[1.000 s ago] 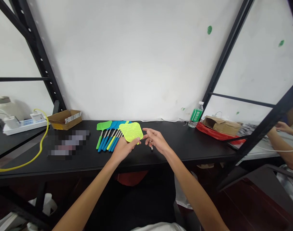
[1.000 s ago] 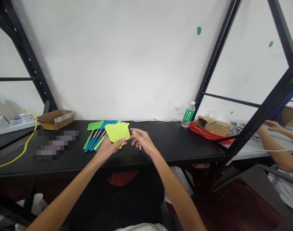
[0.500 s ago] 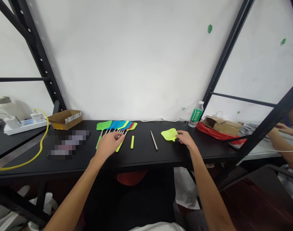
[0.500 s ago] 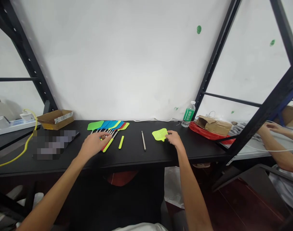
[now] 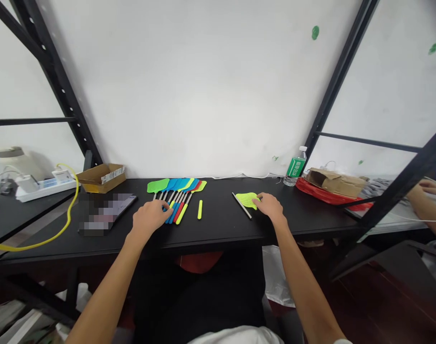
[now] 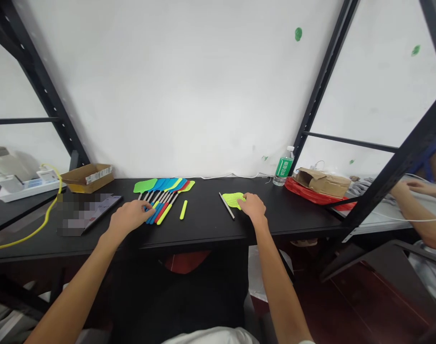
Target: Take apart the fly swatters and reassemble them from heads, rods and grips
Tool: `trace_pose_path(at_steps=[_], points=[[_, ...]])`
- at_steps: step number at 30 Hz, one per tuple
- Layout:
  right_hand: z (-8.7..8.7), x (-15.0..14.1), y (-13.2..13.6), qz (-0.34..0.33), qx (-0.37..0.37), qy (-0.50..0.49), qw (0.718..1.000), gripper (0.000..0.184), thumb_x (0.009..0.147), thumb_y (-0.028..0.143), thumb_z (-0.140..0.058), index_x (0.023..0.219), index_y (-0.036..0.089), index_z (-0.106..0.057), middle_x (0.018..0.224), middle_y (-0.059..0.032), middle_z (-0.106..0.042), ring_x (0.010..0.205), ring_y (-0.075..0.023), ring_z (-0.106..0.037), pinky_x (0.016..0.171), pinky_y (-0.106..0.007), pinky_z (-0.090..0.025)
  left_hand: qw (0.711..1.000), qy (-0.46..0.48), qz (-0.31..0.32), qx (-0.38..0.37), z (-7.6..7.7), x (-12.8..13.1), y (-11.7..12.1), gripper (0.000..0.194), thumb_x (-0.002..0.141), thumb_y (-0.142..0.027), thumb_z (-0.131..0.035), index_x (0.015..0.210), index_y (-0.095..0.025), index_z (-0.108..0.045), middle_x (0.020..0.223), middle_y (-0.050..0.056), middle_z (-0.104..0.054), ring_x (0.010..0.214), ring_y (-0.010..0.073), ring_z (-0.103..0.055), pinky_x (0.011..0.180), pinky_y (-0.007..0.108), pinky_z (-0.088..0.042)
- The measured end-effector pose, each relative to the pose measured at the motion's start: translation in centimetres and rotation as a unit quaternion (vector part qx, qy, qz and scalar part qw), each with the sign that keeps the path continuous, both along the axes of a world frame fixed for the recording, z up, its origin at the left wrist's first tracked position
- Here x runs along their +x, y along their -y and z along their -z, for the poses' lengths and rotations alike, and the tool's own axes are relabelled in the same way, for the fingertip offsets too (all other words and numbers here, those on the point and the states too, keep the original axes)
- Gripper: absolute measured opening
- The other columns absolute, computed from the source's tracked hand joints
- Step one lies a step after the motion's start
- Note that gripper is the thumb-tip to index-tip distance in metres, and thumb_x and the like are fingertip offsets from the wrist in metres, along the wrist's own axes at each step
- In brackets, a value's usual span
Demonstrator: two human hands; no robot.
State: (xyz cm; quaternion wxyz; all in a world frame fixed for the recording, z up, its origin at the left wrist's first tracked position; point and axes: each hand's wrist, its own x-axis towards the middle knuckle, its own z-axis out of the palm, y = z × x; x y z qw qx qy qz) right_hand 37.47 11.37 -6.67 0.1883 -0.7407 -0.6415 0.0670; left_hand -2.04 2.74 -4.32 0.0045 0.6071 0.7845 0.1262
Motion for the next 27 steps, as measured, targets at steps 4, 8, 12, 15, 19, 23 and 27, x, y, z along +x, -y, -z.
trace_pose_path(at_steps=[4,8,12,15,19,23,27], points=[[-0.1,-0.3,0.2,-0.017,-0.008,0.007,1.0,0.052,0.082,0.047,-0.059,0.127,0.022,-0.065,0.127,-0.0141,-0.065,0.112,-0.0318,-0.063,0.089,-0.04,-0.048,1.0,0.0,0.006,0.0,0.1,-0.1,-0.1,0.039,0.08,-0.049,-0.051,0.1,-0.027,-0.076,0.102,0.015,-0.072,0.095,0.0377,-0.066,0.075,0.041,-0.05],[-0.1,-1.7,0.6,-0.044,-0.006,0.026,0.999,0.052,0.08,0.05,-0.061,0.125,0.024,-0.066,0.123,-0.0138,-0.066,0.108,-0.0319,-0.065,0.086,-0.039,-0.048,1.0,0.008,0.015,0.002,0.2,0.2,-0.2,0.041,0.08,-0.05,-0.052,0.104,-0.026,-0.075,0.106,0.015,-0.072,0.098,0.0372,-0.066,0.078,0.041,-0.05],[0.0,-1.9,0.7,-0.055,-0.004,0.029,0.998,0.051,0.08,0.052,-0.061,0.122,0.025,-0.067,0.121,-0.0134,-0.067,0.105,-0.0311,-0.066,0.084,-0.038,-0.048,1.0,0.002,0.013,-0.005,0.1,0.7,-0.1,0.042,0.08,-0.05,-0.052,0.107,-0.026,-0.074,0.109,0.015,-0.071,0.098,0.0384,-0.066,0.078,0.044,-0.05],[0.0,-0.6,0.5,-0.042,-0.005,0.033,0.999,0.049,0.079,0.049,-0.062,0.122,0.025,-0.068,0.121,-0.0125,-0.067,0.106,-0.0304,-0.065,0.083,-0.037,-0.048,1.0,-0.004,0.017,-0.009,0.0,0.8,0.1,0.042,0.081,-0.049,-0.052,0.108,-0.027,-0.074,0.106,0.015,-0.072,0.099,0.039,-0.066,0.078,0.044,-0.051],[-0.5,0.8,0.5,-0.024,0.002,0.044,0.999,0.047,0.08,0.049,-0.062,0.12,0.025,-0.068,0.122,-0.0123,-0.067,0.106,-0.0305,-0.065,0.081,-0.037,-0.048,1.0,-0.006,0.017,-0.01,-0.1,0.9,0.1,0.042,0.081,-0.05,-0.051,0.109,-0.027,-0.073,0.108,0.014,-0.071,0.099,0.0389,-0.066,0.079,0.044,-0.05],[-1.4,-1.1,1.8,-0.072,0.045,0.03,0.996,0.039,0.083,0.051,-0.06,0.111,0.025,-0.072,0.111,-0.0105,-0.071,0.1,-0.0272,-0.066,0.076,-0.033,-0.046,1.0,-0.002,0.014,-0.013,-0.3,1.0,0.2,0.044,0.081,-0.052,-0.05,0.11,-0.028,-0.073,0.11,0.014,-0.071,0.1,0.0391,-0.066,0.08,0.045,-0.05],[-1.2,-5.5,3.7,-0.176,-0.015,0.035,0.984,0.04,0.082,0.059,-0.062,0.071,0.023,-0.073,0.079,-0.0084,-0.071,0.076,-0.0244,-0.066,0.067,-0.032,-0.042,1.0,-0.003,0.017,-0.02,-0.4,1.0,0.2,0.044,0.081,-0.051,-0.051,0.112,-0.027,-0.072,0.112,0.014,-0.07,0.102,0.0385,-0.065,0.081,0.044,-0.05]])
